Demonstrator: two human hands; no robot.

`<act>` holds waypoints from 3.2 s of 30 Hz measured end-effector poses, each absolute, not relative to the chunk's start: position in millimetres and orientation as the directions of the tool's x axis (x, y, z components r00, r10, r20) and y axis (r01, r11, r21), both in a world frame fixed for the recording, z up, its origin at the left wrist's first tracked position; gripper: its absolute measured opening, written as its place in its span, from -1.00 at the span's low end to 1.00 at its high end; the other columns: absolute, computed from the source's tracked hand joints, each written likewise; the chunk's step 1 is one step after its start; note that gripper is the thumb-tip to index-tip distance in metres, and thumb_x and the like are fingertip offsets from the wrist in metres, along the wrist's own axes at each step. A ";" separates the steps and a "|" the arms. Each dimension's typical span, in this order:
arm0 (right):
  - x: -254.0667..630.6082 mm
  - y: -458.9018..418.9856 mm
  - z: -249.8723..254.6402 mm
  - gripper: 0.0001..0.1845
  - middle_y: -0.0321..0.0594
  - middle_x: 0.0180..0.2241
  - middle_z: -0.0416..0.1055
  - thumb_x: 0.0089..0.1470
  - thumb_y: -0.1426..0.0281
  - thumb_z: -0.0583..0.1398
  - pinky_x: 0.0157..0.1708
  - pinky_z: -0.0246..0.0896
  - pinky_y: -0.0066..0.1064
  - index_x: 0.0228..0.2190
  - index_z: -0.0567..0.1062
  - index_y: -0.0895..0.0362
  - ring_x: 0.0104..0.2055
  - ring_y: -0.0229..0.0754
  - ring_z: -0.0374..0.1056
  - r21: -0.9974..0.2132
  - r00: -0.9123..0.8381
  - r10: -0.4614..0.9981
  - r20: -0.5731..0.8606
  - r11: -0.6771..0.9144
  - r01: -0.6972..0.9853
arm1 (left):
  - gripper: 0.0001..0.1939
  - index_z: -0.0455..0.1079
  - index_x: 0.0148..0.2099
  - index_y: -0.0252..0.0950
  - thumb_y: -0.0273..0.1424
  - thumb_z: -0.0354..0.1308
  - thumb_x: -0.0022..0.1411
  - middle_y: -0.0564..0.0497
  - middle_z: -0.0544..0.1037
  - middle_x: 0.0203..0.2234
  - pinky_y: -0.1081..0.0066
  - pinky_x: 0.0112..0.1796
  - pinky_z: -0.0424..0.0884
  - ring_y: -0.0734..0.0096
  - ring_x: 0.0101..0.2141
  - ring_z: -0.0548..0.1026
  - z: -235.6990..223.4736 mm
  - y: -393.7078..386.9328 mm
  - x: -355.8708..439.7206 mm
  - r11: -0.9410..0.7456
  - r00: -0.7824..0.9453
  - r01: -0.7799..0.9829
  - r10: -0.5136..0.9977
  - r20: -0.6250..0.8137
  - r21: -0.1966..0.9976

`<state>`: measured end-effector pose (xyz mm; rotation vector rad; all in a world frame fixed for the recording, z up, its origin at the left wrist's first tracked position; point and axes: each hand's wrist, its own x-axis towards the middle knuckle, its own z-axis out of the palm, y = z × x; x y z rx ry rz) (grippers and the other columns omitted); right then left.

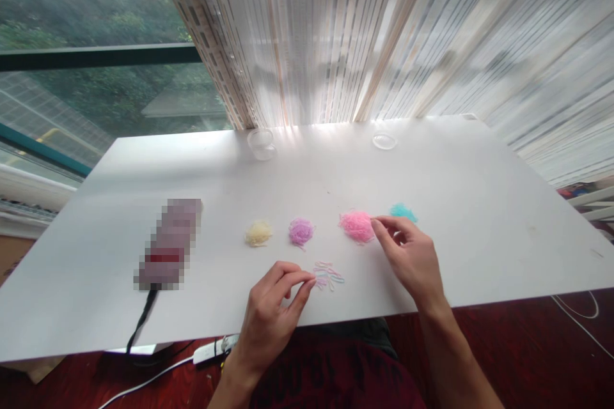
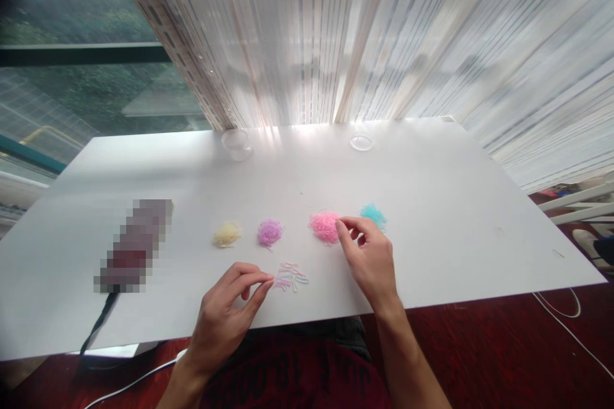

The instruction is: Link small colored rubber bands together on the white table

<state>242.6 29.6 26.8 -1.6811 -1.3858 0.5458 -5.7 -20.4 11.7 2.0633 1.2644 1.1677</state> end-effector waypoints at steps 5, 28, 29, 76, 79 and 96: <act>247.7 43.2 21.5 -0.57 -0.15 -0.33 0.61 0.20 0.01 0.22 -0.33 0.31 -0.26 -0.28 0.68 0.09 -0.45 -0.16 0.33 -0.795 0.247 0.958 0.149 -0.032 0.605 | -0.90 0.52 -0.08 -0.23 -0.51 0.24 0.41 0.03 0.52 -0.29 0.50 -0.36 0.43 0.51 -0.44 0.38 8.6 -21.4 -3.4 -0.455 0.221 0.493 0.890 0.399 0.742; 212.8 -19.5 39.8 -0.83 -0.29 -0.38 0.57 0.27 0.24 0.27 -0.38 0.27 -0.44 -0.26 0.65 0.03 -0.39 -0.25 0.37 -0.924 -0.173 0.985 0.008 0.074 0.376 | -0.85 0.51 -0.04 -0.25 -0.55 0.25 0.39 0.01 0.54 -0.29 0.46 -0.23 0.52 0.44 -0.32 0.53 13.0 -18.9 10.5 -0.542 0.240 0.512 0.835 0.495 0.666; 212.9 -19.9 40.2 -0.83 -0.29 -0.38 0.57 0.27 0.25 0.27 -0.38 0.27 -0.44 -0.26 0.65 0.04 -0.39 -0.25 0.38 -0.922 -0.176 0.984 0.015 0.081 0.378 | -0.85 0.51 -0.04 -0.25 -0.55 0.25 0.39 0.01 0.54 -0.29 0.45 -0.23 0.52 0.44 -0.31 0.54 12.7 -19.1 10.4 -0.543 0.243 0.516 0.834 0.495 0.662; 218.1 -27.2 5.4 -0.90 -0.15 -0.22 0.46 0.30 0.43 0.23 -0.13 0.43 -0.16 -0.14 0.51 0.06 -0.15 -0.03 0.41 -0.628 -0.273 0.938 0.213 0.346 0.697 | -0.84 0.52 -0.01 -0.25 -0.40 0.19 0.40 -0.05 0.55 -0.25 0.21 -0.24 0.50 0.20 -0.26 0.55 7.4 -25.6 -16.1 -0.462 0.328 0.749 0.881 0.340 0.475; 217.1 -27.4 5.6 -0.94 -0.16 -0.25 0.45 0.30 0.45 0.22 -0.15 0.41 -0.16 -0.19 0.48 0.07 -0.17 -0.04 0.40 -0.619 -0.260 0.939 0.224 0.343 0.707 | -0.87 0.53 -0.04 -0.24 -0.40 0.19 0.41 -0.04 0.55 -0.28 0.23 -0.25 0.48 0.23 -0.28 0.54 6.4 -28.0 -15.5 -0.455 0.310 0.753 0.882 0.354 0.475; 214.6 -26.8 6.3 -0.88 -0.20 -0.31 0.42 0.31 0.50 0.17 -0.20 0.35 -0.17 -0.30 0.42 0.07 -0.24 -0.06 0.35 -0.584 -0.295 0.936 0.193 0.351 0.731 | -0.87 0.53 -0.16 -0.23 -0.43 0.15 0.44 0.00 0.55 -0.33 0.29 -0.25 0.42 0.30 -0.33 0.51 6.6 -23.6 -7.9 -0.474 0.344 0.741 0.876 0.337 0.476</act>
